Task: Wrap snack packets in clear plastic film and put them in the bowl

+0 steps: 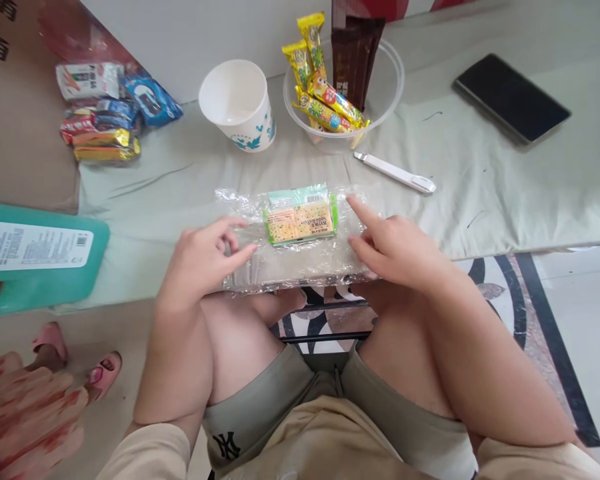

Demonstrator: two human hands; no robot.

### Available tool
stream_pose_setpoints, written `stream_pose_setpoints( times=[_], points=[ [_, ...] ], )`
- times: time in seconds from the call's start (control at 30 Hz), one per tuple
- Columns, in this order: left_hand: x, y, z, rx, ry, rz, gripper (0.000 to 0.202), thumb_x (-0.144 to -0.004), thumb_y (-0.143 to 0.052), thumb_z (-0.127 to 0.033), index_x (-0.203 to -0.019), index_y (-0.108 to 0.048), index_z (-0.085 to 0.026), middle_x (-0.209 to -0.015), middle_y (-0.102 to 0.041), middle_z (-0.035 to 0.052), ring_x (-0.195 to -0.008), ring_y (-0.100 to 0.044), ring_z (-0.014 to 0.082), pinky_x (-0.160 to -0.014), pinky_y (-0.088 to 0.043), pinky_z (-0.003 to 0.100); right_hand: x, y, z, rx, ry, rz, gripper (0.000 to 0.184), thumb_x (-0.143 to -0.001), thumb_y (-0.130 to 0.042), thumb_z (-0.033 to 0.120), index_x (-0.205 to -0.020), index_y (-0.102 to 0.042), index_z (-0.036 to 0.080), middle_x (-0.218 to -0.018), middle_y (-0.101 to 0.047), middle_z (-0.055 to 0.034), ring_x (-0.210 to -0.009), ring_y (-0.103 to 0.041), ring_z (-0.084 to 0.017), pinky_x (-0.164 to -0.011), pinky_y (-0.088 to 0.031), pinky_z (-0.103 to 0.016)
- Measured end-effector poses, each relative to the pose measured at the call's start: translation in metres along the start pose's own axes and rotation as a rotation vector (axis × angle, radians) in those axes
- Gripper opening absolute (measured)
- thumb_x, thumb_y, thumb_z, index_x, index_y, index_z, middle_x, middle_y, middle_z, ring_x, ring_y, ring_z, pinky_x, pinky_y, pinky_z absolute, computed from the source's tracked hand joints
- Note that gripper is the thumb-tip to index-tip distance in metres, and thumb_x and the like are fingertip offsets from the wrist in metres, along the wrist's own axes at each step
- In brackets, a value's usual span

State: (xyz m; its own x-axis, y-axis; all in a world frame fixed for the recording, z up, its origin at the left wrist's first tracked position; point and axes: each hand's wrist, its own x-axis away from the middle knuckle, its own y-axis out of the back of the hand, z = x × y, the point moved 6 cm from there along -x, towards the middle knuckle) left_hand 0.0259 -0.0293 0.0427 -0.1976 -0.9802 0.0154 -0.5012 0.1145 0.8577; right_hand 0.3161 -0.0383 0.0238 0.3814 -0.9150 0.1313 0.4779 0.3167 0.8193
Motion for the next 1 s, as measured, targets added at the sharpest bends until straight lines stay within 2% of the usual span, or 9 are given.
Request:
stream_pose_setpoints(
  times=[0.1, 0.2, 0.3, 0.47, 0.57, 0.67, 0.77, 0.83, 1.0],
  points=[
    [-0.005, 0.008, -0.006, -0.032, -0.08, -0.275, 0.066, -0.065, -0.085, -0.021, -0.128, -0.067, -0.028, -0.127, -0.064, 0.0095, -0.117, -0.063, 0.029, -0.1, -0.053, 0.041, -0.004, 0.002, 0.011, -0.159, 0.044, -0.126, 0.073, -0.092, -0.052, 0.03, -0.162, -0.035, 0.019, -0.083, -0.078, -0.0008, -0.052, -0.062, -0.018, -0.058, -0.053, -0.036],
    [-0.015, 0.008, -0.008, 0.004, -0.114, -0.353, 0.053, -0.066, -0.085, -0.019, -0.116, -0.071, -0.027, -0.149, -0.052, 0.0115, -0.143, -0.046, 0.0346, -0.117, -0.044, 0.049, -0.013, 0.006, 0.022, -0.214, 0.062, -0.288, 0.068, -0.09, -0.054, 0.028, -0.157, -0.042, 0.022, -0.107, -0.078, -0.0063, -0.069, -0.07, -0.019, -0.068, -0.059, -0.038],
    [-0.035, 0.004, 0.005, 0.193, -0.045, -0.385, 0.008, -0.08, -0.074, -0.025, -0.087, -0.07, -0.023, -0.128, -0.068, 0.0087, -0.126, -0.061, 0.0273, -0.11, -0.05, 0.044, -0.028, 0.006, 0.03, -0.174, 0.134, -0.403, 0.053, -0.09, -0.054, 0.03, -0.142, -0.056, 0.021, -0.131, -0.071, -0.0116, -0.112, -0.07, -0.027, -0.094, -0.059, -0.045],
    [-0.07, -0.013, 0.06, 0.598, 0.36, -0.389, 0.014, -0.091, -0.059, -0.033, -0.081, -0.06, -0.022, -0.065, -0.062, -0.0016, -0.058, -0.062, 0.0131, -0.06, -0.052, 0.026, -0.054, -0.018, 0.039, -0.078, 0.23, -0.267, 0.053, -0.087, -0.058, 0.037, -0.136, -0.06, 0.017, -0.145, -0.063, -0.0176, -0.135, -0.058, -0.035, -0.111, -0.047, -0.054],
    [-0.068, 0.005, 0.064, 0.397, 0.376, -0.531, 0.01, -0.083, -0.069, -0.025, -0.087, -0.06, -0.022, -0.073, -0.064, -0.0006, -0.068, -0.064, 0.0156, -0.07, -0.055, 0.03, -0.058, -0.029, 0.041, -0.001, 0.204, -0.195, 0.063, -0.084, -0.061, 0.04, -0.144, -0.055, 0.02, -0.153, -0.056, -0.0168, -0.14, -0.051, -0.041, -0.111, -0.042, -0.06],
    [-0.048, 0.036, 0.021, 0.127, 0.128, -0.707, 0.029, -0.074, -0.073, -0.015, -0.101, -0.066, -0.022, -0.104, -0.071, 0.0045, -0.092, -0.067, 0.02, -0.09, -0.056, 0.037, -0.057, -0.03, 0.043, 0.063, 0.17, -0.175, 0.068, -0.083, -0.065, 0.04, -0.148, -0.052, 0.024, -0.155, -0.055, -0.0147, -0.139, -0.048, -0.045, -0.108, -0.038, -0.065],
    [-0.04, 0.032, -0.037, 0.15, -0.187, -0.442, 0.016, -0.087, -0.061, -0.017, -0.099, -0.07, -0.023, -0.099, -0.074, 0.0027, -0.096, -0.069, 0.0197, -0.095, -0.055, 0.036, -0.057, -0.028, 0.046, 0.1, 0.176, -0.189, 0.071, -0.082, -0.067, 0.043, -0.149, -0.051, 0.026, -0.146, -0.06, -0.0141, -0.135, -0.047, -0.045, -0.106, -0.038, -0.063],
    [-0.042, 0.013, -0.055, 0.251, -0.239, -0.208, 0.016, -0.091, -0.058, -0.02, -0.099, -0.072, -0.023, -0.104, -0.076, 0.0032, -0.102, -0.07, 0.0207, -0.098, -0.055, 0.036, -0.056, -0.026, 0.048, 0.123, 0.186, -0.225, 0.071, -0.082, -0.068, 0.043, -0.149, -0.051, 0.026, -0.137, -0.062, -0.0154, -0.13, -0.049, -0.043, -0.104, -0.039, -0.061],
    [-0.059, -0.033, -0.023, 0.63, -0.052, -0.033, 0.026, -0.098, -0.051, -0.035, -0.109, -0.072, -0.023, -0.118, -0.077, 0.0048, -0.115, -0.07, 0.0212, -0.105, -0.054, 0.036, -0.05, -0.027, 0.052, 0.181, 0.196, -0.24, 0.059, -0.081, -0.068, 0.039, -0.136, -0.061, 0.019, -0.122, -0.061, -0.0171, -0.11, -0.057, -0.037, -0.092, -0.046, -0.052]
  ],
)
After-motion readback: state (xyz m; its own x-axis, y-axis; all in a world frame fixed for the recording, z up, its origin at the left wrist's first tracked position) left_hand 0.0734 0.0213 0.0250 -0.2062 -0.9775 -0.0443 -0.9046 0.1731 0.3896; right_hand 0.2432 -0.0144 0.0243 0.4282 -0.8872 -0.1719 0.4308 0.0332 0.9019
